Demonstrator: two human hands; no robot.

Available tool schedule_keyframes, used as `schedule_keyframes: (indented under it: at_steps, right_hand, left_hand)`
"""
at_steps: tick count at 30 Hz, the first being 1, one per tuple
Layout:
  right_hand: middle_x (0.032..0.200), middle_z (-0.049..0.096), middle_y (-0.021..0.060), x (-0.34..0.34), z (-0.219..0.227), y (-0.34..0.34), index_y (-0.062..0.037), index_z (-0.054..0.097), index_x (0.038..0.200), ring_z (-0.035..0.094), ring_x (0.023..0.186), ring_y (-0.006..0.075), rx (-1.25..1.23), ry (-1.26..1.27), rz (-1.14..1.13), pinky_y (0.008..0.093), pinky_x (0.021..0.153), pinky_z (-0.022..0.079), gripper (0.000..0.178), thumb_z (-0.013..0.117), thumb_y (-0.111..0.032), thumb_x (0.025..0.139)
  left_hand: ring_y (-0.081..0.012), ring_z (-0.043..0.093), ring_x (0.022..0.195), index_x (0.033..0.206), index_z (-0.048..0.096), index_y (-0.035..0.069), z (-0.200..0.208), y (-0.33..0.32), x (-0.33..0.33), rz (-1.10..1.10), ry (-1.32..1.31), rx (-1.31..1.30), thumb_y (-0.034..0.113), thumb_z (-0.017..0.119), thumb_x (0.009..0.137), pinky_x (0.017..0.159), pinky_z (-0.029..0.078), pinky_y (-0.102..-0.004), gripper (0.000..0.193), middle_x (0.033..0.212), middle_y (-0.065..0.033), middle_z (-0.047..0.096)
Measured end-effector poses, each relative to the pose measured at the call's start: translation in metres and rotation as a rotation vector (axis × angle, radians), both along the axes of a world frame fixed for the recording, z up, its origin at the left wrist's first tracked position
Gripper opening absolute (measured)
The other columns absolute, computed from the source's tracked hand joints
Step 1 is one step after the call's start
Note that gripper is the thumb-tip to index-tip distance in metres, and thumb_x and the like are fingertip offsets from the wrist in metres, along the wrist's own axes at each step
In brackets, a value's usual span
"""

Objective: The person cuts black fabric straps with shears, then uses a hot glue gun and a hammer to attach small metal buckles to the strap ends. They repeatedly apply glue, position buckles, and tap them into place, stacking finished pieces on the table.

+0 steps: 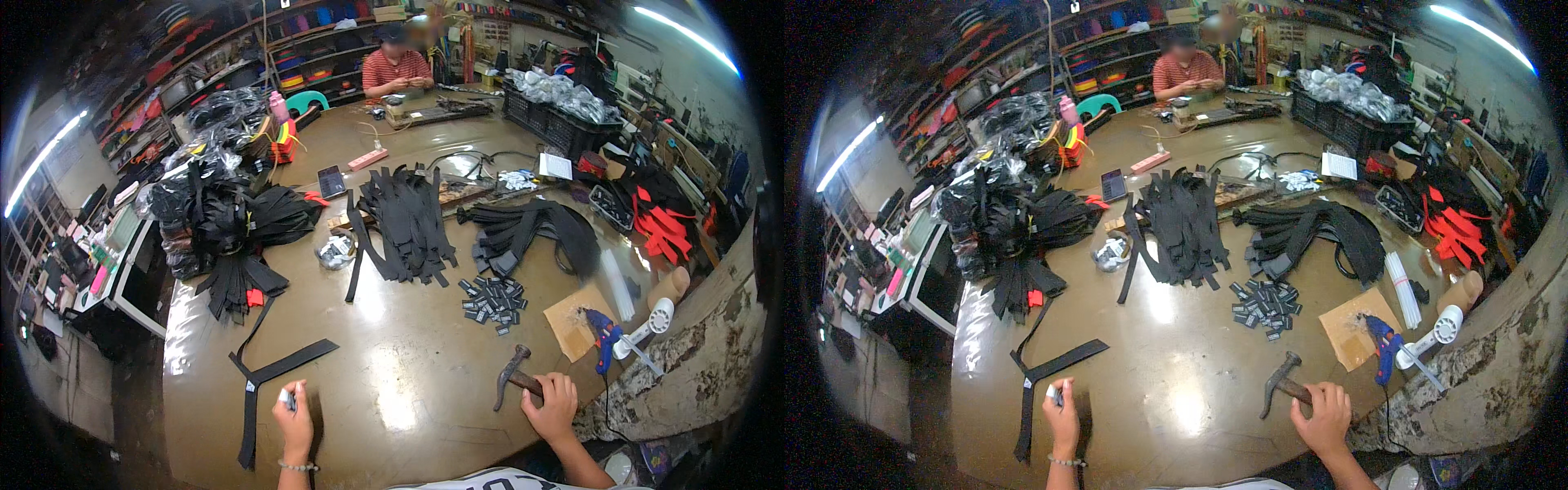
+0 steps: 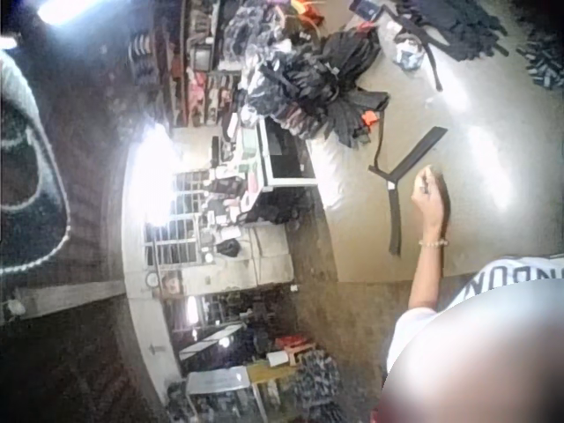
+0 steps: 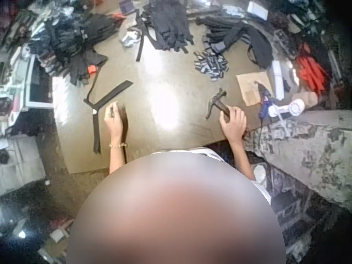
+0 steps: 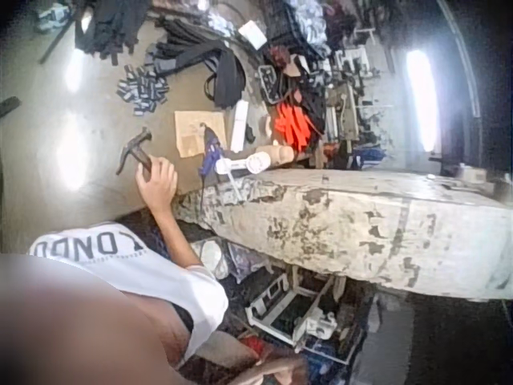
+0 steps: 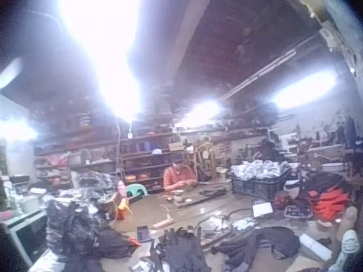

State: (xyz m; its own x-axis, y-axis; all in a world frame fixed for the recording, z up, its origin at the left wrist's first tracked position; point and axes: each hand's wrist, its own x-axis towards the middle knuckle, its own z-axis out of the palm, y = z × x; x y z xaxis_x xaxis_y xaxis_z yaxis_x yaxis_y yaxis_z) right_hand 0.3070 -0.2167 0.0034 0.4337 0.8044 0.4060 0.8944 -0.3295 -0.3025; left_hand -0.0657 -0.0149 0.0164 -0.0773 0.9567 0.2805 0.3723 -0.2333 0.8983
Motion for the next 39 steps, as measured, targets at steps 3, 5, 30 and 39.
schedule_keyframes:
  at_steps: [3, 5, 30, 39]
  right_hand:
    - [0.096, 0.057, 0.0097, 0.003, -0.001, 0.0, -0.0082, 0.062, 0.101, 0.055, 0.091, 0.0302, 0.025, -0.03, 0.025, 0.042, 0.076, 0.043, 0.034, 0.073, -0.026, 0.074]
    - [0.095, 0.058, 0.0097, 0.005, -0.003, -0.001, -0.008, 0.063, 0.099, 0.055, 0.089, 0.0302, 0.037, -0.036, 0.045, 0.0419, 0.076, 0.043, 0.032, 0.073, -0.026, 0.074]
    - [0.094, 0.058, 0.0114, 0.003, 0.002, 0.0, -0.005, 0.064, 0.095, 0.056, 0.091, 0.0321, 0.182, -0.065, 0.002, 0.043, 0.079, 0.045, 0.028, 0.074, -0.021, 0.076]
    - [0.094, 0.057, 0.0064, -0.114, 0.012, 0.044, -0.002, 0.062, 0.115, 0.054, 0.08, 0.0142, 0.029, 1.234, 0.509, 0.0284, 0.068, 0.046, 0.037, 0.061, -0.033, 0.094]
  left_hand:
    - [-0.0108, 0.049, 0.067, 0.093, 0.064, -0.002, 0.005, 0.017, 0.015, -0.062, 0.039, 0.077, 0.018, 0.057, 0.098, 0.061, 0.042, -0.0299, 0.022, 0.074, -0.0044, 0.059]
    - [-0.02, 0.05, 0.063, 0.089, 0.061, -0.002, 0.01, 0.043, 0.025, -0.125, 0.216, 0.057, 0.02, 0.058, 0.097, 0.06, 0.043, -0.0339, 0.023, 0.073, -0.0125, 0.058]
    - [-0.0441, 0.067, 0.084, 0.086, 0.068, -0.006, 0.008, 0.181, 0.132, -0.329, 0.981, 0.19, 0.01, 0.061, 0.079, 0.074, 0.056, -0.048, 0.019, 0.086, -0.029, 0.066]
    - [-0.0017, 0.039, 0.051, 0.082, 0.063, 0.011, 0.032, -0.048, 0.058, -0.313, -0.511, -0.566, 0.026, 0.068, 0.092, 0.046, 0.029, -0.0201, 0.019, 0.062, 0.0095, 0.048]
